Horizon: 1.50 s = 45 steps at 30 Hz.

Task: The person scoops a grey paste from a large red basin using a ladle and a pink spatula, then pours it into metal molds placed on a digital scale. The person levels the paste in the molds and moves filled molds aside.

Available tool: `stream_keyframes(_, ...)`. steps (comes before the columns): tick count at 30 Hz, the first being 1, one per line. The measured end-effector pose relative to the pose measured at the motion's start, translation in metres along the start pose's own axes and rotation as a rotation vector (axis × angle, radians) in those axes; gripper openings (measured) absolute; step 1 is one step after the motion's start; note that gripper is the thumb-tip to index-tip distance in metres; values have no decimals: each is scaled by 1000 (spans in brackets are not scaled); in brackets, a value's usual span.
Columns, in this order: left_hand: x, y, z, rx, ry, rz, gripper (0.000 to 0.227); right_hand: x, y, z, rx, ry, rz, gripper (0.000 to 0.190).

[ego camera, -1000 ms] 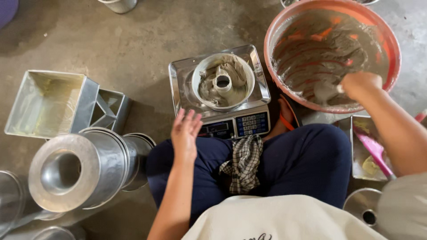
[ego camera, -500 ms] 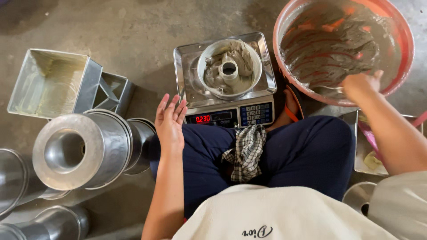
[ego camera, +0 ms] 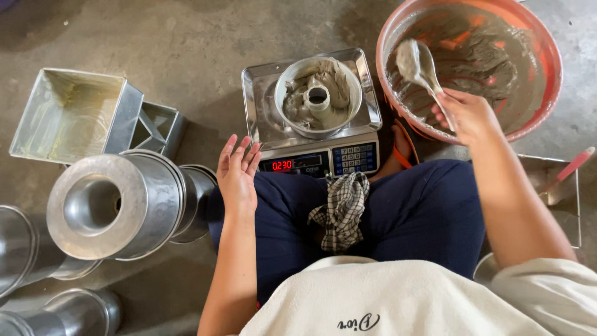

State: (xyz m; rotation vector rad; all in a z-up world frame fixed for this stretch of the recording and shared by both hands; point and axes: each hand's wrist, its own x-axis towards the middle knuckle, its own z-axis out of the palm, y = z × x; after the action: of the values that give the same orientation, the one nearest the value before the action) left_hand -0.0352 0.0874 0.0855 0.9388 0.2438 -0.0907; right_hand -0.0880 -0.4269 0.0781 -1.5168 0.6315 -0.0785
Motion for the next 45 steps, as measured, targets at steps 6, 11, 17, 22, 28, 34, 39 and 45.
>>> stream_keyframes(6,-1,0,-3,-6,3,-5,45,-56,-46,103,174,20,-69,33)
stream_keyframes(11,-3,1,-3,-18,6,-4,45,-79,-24,176,103,-35,-191,35)
stream_keyframes(17,-5,3,-7,-40,12,-11,46,-66,-1,203,-686,29,-714,31)
stream_keyframes(22,-7,3,-9,-45,24,-14,46,-51,-16,199,-96,-205,-8,31)
stream_keyframes(28,-9,1,-5,-27,32,-34,45,-46,-62,125,319,-260,104,28)
stream_keyframes(34,-5,3,-3,-25,21,-33,45,-6,-34,-44,7,-5,-73,28)
stream_keyframes(39,-4,-4,-2,-54,-18,-18,46,33,61,-104,-1804,341,12,33)
stream_keyframes(45,1,-12,3,-37,-34,-5,43,63,51,-113,-1775,171,-17,36)
